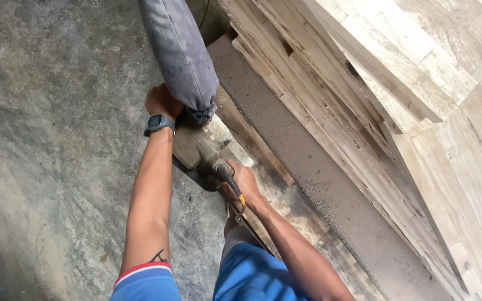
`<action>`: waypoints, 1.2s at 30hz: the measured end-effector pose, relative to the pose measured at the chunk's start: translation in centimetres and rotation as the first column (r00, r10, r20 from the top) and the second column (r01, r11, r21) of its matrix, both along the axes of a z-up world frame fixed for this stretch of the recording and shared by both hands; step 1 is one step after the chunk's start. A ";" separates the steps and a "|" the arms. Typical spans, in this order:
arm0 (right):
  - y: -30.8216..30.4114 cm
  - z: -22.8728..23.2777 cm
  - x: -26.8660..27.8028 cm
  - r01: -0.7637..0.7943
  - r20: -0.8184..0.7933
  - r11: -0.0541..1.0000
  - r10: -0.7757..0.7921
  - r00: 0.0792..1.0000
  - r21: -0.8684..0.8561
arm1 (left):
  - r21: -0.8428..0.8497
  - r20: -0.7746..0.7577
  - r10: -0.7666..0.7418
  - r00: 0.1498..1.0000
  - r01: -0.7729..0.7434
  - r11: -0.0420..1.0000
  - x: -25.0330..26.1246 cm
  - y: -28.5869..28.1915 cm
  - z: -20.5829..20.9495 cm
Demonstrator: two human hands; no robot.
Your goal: Using a belt sander to smooth the surface of a wooden plank in a workshop environment.
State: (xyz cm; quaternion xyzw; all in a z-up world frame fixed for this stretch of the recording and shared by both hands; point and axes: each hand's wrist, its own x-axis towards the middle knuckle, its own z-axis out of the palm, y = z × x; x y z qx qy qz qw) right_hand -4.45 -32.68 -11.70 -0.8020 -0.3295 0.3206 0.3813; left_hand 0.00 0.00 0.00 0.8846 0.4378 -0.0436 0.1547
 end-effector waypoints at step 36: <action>-5.8 6.2 10.5 0.269 -0.141 0.961 -0.276 0.951 -0.066 | -0.110 0.084 0.008 0.996 0.002 0.994 12.3 -6.8 -1.9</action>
